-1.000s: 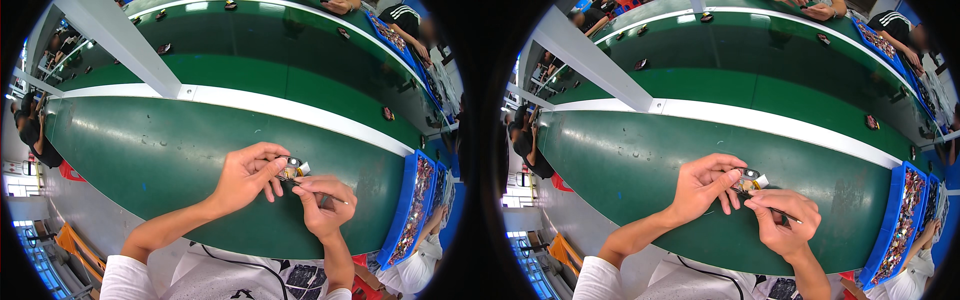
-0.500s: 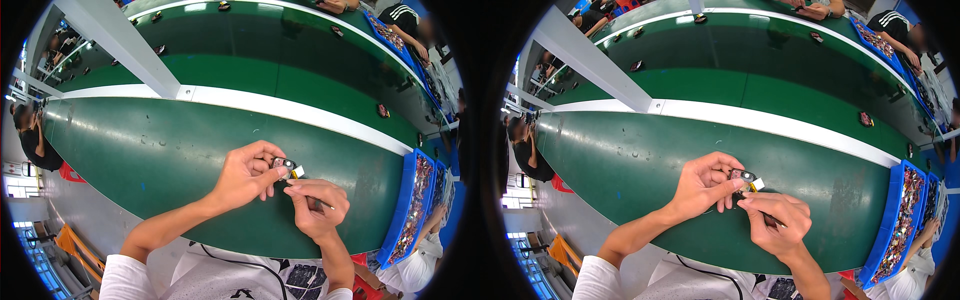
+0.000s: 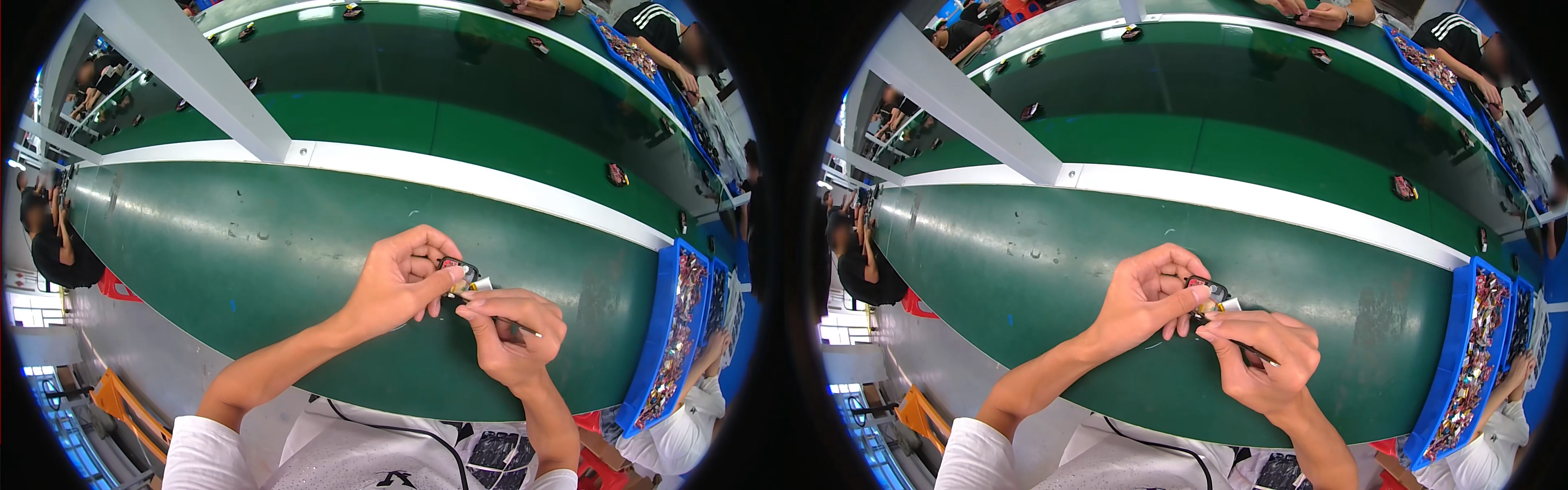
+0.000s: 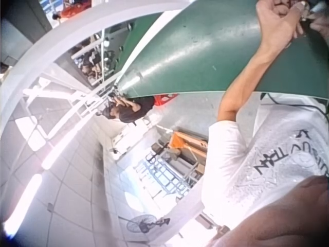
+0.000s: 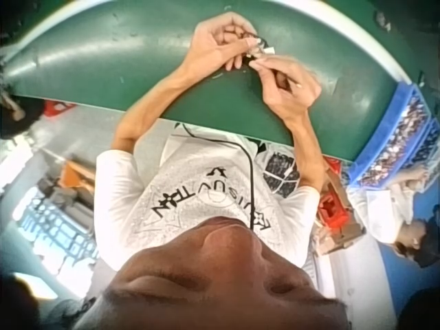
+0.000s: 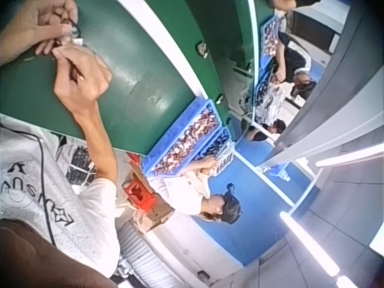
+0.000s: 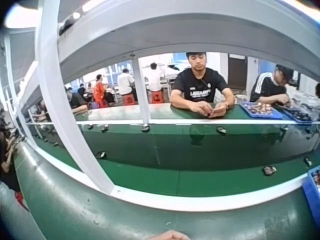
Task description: Assembling electronic modules and placing them onto a conveyor belt in a factory setting
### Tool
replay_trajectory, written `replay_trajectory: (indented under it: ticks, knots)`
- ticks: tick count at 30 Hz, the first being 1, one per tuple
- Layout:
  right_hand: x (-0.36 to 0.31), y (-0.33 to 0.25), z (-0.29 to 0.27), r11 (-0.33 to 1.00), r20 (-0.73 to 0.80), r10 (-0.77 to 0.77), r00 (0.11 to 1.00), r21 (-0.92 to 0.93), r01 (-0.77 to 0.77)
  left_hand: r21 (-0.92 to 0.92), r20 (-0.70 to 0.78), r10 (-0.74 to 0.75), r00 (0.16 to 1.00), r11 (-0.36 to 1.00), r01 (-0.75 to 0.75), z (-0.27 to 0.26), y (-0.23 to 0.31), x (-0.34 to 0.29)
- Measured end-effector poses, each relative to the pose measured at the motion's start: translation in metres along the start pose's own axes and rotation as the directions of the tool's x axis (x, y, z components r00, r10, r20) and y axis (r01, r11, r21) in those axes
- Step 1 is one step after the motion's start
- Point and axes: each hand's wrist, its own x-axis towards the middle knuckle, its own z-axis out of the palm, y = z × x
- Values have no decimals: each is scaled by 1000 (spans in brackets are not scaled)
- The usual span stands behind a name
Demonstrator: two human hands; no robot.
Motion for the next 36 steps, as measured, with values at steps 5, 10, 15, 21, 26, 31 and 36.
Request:
replay_trajectory:
  ticks: [5, 10, 15, 21, 26, 31, 36]
  knots:
    - [-2, 4, 3, 999, -4, -51, 999, -3, 51, 11, -8, -6, 1000, 1000, 6, 1, 0, 0]
    - [-1, 0, 1, 1000, 18, -13, 1000, -10, 13, -2, 13, -46, 999, 999, 46, -2, 6, -1]
    - [0, -1, 2, 1000, 21, -17, 1000, -8, 17, 3, 22, -77, 997, 997, 77, -3, 10, -1]
    - [1, -1, 1, 1000, 24, -13, 1000, 2, 13, -11, 33, -109, 993, 994, 110, -4, 12, 0]
    - [0, -1, 0, 1000, 38, -2, 999, -3, 2, -14, 35, -108, 994, 994, 109, -5, 12, 0]
    - [1, -2, 1, 999, 13, 30, 999, 14, -30, -99, 24, -124, 992, 987, 126, -5, 12, 3]
    - [0, -1, 2, 1000, 19, 13, 1000, -1, -13, -43, -3, -93, 996, 995, 93, -3, 11, 3]
